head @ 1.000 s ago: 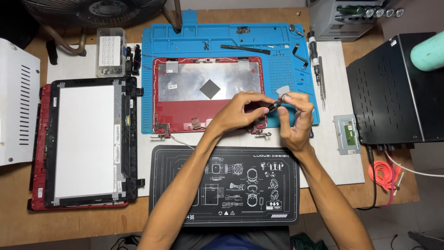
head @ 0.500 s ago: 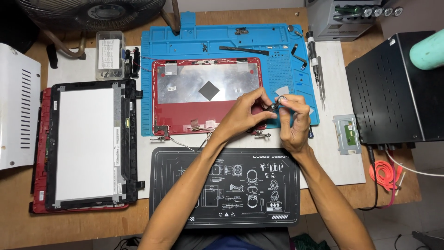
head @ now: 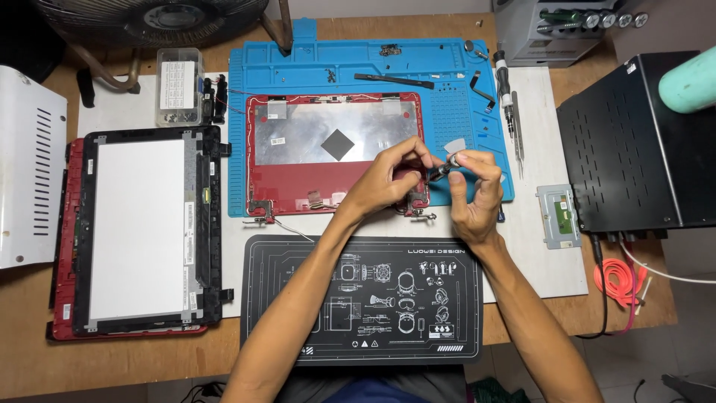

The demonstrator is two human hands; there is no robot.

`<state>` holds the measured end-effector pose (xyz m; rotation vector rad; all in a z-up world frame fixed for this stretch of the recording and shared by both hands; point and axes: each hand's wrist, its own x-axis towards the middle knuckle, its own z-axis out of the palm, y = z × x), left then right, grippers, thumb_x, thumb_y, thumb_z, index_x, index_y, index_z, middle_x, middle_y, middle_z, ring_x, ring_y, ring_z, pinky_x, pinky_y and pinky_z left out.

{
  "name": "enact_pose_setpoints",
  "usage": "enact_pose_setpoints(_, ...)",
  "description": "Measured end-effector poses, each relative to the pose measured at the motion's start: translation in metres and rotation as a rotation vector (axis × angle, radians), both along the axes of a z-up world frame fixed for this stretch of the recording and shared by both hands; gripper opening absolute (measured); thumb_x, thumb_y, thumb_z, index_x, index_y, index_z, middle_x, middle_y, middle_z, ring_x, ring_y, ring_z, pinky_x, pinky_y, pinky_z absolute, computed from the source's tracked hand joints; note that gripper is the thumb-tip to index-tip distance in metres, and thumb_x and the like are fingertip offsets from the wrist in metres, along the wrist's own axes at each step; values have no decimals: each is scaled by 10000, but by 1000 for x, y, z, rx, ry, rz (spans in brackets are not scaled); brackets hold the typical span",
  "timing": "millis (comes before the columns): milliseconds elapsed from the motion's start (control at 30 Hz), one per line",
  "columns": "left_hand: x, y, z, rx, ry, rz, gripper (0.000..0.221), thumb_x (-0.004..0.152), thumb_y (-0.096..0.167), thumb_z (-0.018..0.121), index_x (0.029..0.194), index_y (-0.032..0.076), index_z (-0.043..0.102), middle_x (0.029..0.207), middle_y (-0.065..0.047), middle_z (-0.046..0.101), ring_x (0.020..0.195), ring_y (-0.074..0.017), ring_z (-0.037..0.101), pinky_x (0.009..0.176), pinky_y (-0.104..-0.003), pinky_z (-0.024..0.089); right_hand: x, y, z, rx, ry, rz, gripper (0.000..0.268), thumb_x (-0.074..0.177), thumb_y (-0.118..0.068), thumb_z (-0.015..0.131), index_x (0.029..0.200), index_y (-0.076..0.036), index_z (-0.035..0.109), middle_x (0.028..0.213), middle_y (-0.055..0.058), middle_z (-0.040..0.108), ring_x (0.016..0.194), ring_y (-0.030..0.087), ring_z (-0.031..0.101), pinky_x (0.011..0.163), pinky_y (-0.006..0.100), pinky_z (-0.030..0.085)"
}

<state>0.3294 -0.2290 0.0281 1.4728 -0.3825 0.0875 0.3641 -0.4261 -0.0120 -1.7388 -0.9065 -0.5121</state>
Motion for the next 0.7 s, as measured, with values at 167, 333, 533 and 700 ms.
enact_pose_setpoints(167, 2, 2, -13, -18, 26, -12, 278, 855, 24, 567, 1122, 92, 602, 916, -118, 729, 912, -196, 666, 911, -420, 519, 2, 2, 0, 2, -6, -23, 254, 1024, -29, 645, 1237, 18, 516, 1081, 153, 631, 1015, 295, 669, 887, 399, 555)
enact_pose_setpoints(333, 0, 2, -12, -26, 38, -14, 340, 861, 9, 548, 1188, 87, 598, 1027, -166, 739, 1023, -248, 684, 919, -434, 534, 2, 1, -7, -2, -23, -30, 318, 982, 9, 707, 1243, 56, 531, 1041, 161, 661, 964, 300, 675, 859, 404, 563)
enact_pose_setpoints(533, -1, 0, -11, -30, 67, -42, 371, 871, -1, 531, 1226, 95, 579, 1036, -190, 733, 931, -215, 658, 804, -386, 572, -2, 6, -1, -47, -54, -53, 395, 930, 3, 781, 1248, 51, 551, 1018, 152, 688, 919, 289, 687, 820, 401, 570)
enact_pose_setpoints(700, -3, 2, -11, -28, 105, -58, 422, 840, 4, 491, 1245, 100, 560, 1011, -172, 748, 893, -213, 663, 809, -365, 566, -2, 9, 5, -47, -59, -68, 429, 911, -4, 801, 1260, 35, 555, 1005, 142, 698, 897, 281, 700, 806, 395, 573)
